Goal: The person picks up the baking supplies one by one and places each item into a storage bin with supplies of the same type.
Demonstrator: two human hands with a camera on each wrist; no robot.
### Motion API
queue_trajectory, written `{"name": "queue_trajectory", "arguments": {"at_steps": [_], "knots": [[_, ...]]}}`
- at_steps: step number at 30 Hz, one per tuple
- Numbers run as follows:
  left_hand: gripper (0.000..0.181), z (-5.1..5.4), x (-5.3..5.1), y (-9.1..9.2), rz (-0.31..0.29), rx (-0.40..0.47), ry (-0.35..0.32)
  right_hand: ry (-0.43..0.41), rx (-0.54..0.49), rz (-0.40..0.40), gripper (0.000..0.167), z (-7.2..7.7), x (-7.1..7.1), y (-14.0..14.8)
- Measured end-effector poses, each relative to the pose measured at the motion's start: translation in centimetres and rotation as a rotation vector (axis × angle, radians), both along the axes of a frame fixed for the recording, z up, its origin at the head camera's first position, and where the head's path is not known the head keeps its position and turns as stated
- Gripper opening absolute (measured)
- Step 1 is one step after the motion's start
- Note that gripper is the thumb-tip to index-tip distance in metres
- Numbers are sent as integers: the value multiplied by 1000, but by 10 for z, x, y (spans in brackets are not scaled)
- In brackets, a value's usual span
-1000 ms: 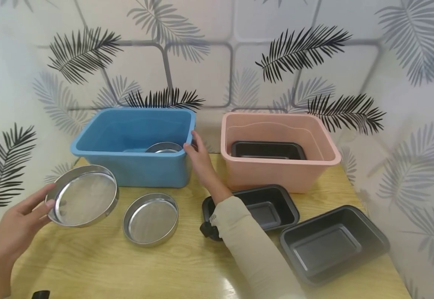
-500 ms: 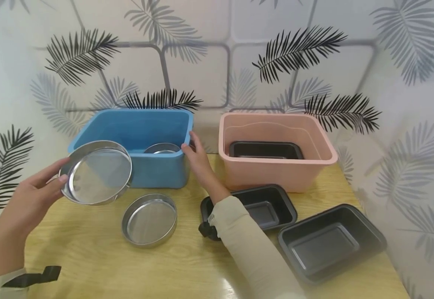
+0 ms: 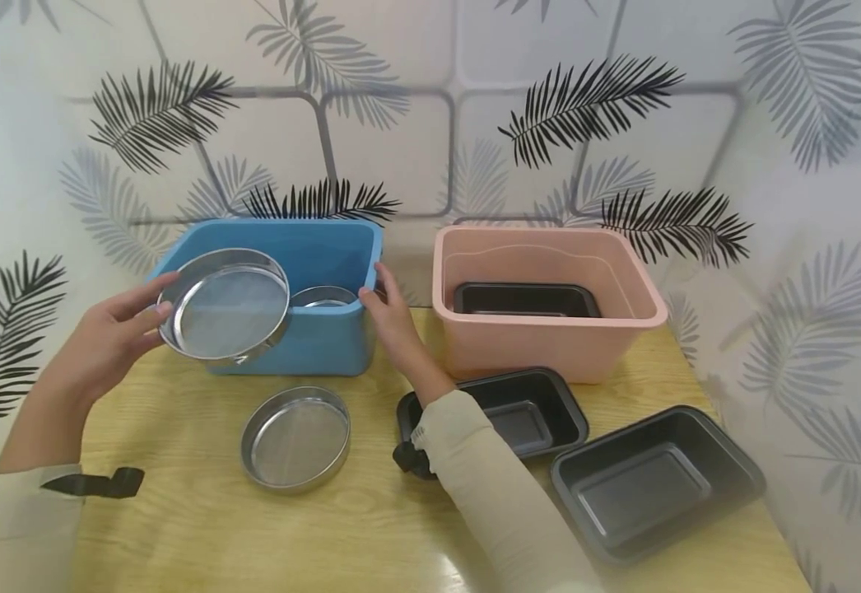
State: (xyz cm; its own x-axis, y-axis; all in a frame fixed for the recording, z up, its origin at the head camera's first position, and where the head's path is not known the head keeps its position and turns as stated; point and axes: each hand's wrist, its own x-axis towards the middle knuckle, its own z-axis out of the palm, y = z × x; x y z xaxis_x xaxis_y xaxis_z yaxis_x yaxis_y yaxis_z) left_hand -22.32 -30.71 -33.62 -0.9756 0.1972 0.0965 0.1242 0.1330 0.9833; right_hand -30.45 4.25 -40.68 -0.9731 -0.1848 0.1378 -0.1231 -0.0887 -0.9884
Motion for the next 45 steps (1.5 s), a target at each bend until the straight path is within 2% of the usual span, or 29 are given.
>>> {"name": "queue_trajectory", "arguments": {"at_steps": [5,11,21,24,31,39,45], "knots": [[61,9,-23,7,2,-34,0,0,-6,-11,60,-1,0,0],[61,17,-44,14,7,-110,-2,-5,-10,-12,59,-2,-2,-1],[58,23,-81,24,29,-186,-34,-10,-14,1,59,0,-1,0],[59,22,-92,29,28,-211,-37,-11,-16,-2,59,0,0,0],[56,16,-114,38,-28,-187,-66,-15,-29,-3,60,0,0,1],[55,3,-139,50,-125,-306,-80,-17,-46,-9,60,-2,-2,0],[55,1,-153,65,-182,-382,-85,-18,-42,-6,60,-1,-2,1]]}}
